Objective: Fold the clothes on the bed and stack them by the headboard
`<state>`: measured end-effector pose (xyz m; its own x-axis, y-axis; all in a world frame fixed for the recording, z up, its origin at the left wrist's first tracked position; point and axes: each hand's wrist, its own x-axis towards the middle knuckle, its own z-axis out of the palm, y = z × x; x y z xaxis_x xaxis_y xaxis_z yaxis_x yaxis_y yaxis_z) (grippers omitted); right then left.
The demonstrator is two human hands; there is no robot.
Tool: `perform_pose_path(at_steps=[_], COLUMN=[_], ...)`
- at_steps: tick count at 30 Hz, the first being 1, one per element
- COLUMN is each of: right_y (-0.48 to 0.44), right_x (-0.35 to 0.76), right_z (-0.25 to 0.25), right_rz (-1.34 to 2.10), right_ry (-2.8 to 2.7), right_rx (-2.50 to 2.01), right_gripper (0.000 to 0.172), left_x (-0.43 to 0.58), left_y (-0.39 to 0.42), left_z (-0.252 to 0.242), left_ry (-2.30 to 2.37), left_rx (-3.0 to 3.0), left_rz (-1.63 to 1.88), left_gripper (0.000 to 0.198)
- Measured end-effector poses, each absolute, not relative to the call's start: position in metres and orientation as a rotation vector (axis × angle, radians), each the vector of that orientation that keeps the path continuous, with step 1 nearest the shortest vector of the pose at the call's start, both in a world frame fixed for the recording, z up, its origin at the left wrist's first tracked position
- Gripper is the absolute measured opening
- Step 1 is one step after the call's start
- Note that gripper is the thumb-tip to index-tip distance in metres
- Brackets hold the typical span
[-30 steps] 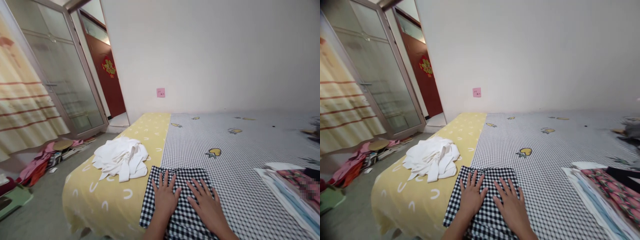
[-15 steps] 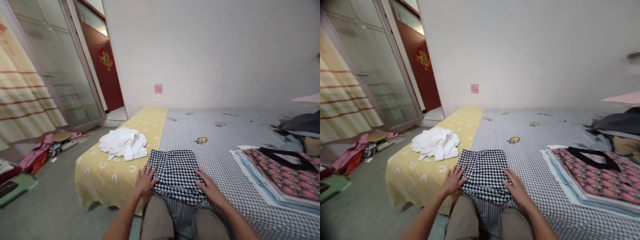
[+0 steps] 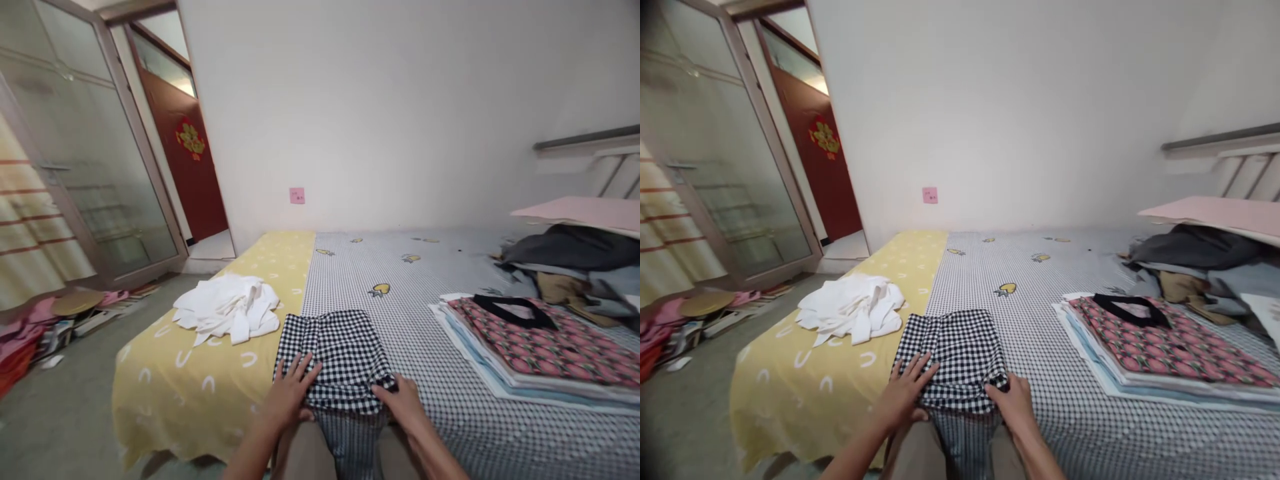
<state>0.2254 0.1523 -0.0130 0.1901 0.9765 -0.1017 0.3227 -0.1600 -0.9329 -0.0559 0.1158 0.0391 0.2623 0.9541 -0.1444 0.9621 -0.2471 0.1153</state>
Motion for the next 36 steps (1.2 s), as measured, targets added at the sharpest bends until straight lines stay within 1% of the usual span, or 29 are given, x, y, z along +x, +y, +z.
perform_pose_path(at_steps=[1,5,9,12,16,17,20,21,22,24,26,27,28,32,34,36], right_y=[0.150,0.155,0.183,0.200,0.187,0.178,0.153,0.149,0.147,0.150,0.163,0.170,0.179,0.213,0.224,0.223], right_x=[0.220,0.209,0.219,0.237,0.264,0.268,0.267,0.262,0.256,0.241,0.229,0.226,0.226,0.257,0.284,0.312], right_z=[-0.011,0.009,0.045,0.060,0.046,0.038,0.014,0.008,0.004,0.004,0.012,0.018,0.026,0.066,0.083,0.088], right_rz=[1.049,1.308,1.425,1.436,1.449,1.477,1.543,1.533,1.507,1.448,1.415,1.402,1.388,1.329,1.270,1.200], right_ry=[-1.215,-0.995,-0.833,-0.752,-0.636,-0.632,-0.735,-0.796,-0.865,-0.972,-1.016,-1.009,-0.983,-0.861,-0.788,-0.714], right_rx=[-1.600,-1.404,-1.261,-1.246,-1.361,-1.407,-1.500,-1.524,-1.532,-1.509,-1.444,-1.403,-1.374,-1.263,-1.187,-1.130], right_gripper=[0.035,0.041,0.040,0.033,0.029,0.032,0.051,0.054,0.054,0.042,0.027,0.025,0.025,0.038,0.043,0.043], left_x=[-0.058,-0.061,-0.054,-0.052,-0.061,-0.063,-0.066,-0.065,-0.065,-0.064,-0.063,-0.062,-0.059,-0.015,0.027,0.076], left_y=[0.116,0.118,0.123,0.125,0.124,0.123,0.122,0.122,0.123,0.124,0.126,0.125,0.124,0.111,0.104,0.099], left_z=[0.036,0.036,0.049,0.055,0.051,0.050,0.045,0.043,0.042,0.040,0.043,0.047,0.053,0.082,0.092,0.094], left_ry=[1.807,1.833,1.859,1.851,1.827,1.826,1.846,1.853,1.864,1.881,1.898,1.907,1.917,1.879,1.801,1.750], left_rx=[2.354,2.396,2.392,2.401,2.393,2.384,2.349,2.339,2.330,2.324,2.325,2.327,2.332,2.401,2.438,2.422], left_rz=[-0.057,-0.065,-0.018,-0.011,0.031,0.042,0.027,0.014,0.006,0.017,0.064,0.091,0.116,0.152,0.142,0.143], left_gripper=[0.112,0.084,0.071,0.069,0.071,0.071,0.075,0.076,0.077,0.075,0.070,0.066,0.062,0.041,0.038,0.043])
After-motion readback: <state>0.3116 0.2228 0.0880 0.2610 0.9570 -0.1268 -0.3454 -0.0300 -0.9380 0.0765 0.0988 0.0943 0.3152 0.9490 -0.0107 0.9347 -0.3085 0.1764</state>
